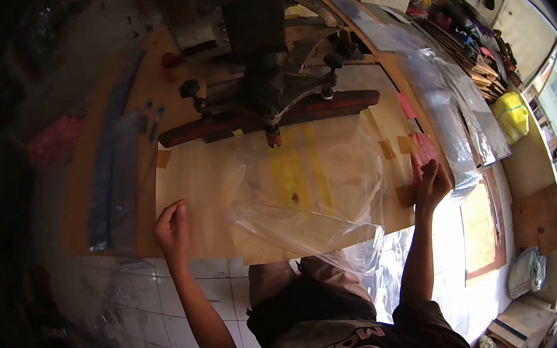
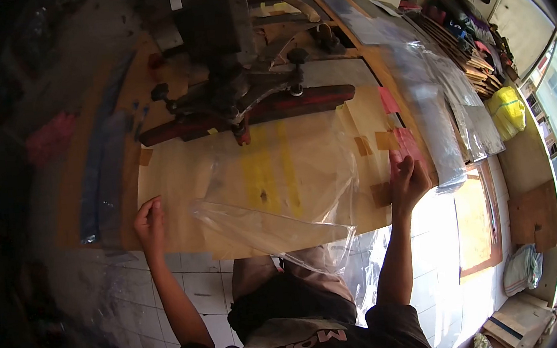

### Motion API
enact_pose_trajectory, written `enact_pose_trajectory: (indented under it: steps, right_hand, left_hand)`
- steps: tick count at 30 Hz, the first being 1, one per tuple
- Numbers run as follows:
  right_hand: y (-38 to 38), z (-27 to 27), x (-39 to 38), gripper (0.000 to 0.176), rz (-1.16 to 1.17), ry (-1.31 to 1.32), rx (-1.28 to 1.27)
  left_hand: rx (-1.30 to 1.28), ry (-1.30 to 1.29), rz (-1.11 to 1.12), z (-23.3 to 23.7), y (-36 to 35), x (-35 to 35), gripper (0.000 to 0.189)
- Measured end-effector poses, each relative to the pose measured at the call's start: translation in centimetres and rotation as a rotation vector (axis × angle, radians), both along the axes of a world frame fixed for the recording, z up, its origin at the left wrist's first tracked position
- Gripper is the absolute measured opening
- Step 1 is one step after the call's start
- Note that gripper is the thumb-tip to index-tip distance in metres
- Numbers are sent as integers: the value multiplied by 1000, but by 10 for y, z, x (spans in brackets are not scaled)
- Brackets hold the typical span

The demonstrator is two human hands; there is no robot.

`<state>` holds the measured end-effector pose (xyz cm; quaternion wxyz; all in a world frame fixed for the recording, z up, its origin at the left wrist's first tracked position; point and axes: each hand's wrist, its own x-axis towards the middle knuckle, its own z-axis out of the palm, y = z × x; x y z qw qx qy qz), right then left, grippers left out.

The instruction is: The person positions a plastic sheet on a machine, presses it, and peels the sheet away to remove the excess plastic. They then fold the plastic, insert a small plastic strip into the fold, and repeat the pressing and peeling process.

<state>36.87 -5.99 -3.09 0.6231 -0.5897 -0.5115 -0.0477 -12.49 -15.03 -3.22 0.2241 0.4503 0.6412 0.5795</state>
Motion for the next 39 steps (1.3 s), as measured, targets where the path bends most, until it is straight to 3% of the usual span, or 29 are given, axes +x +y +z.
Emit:
enact_pose_trajectory:
  steps: [7, 39]
  right_hand:
    - [2, -10, 5, 41, 62, 75, 34]
    - [-1, -2, -1, 39, 18, 12, 31]
  left_hand:
    - [20, 7, -3, -2, 1, 1, 21]
    - [53, -20, -7, 4, 0, 5, 23]
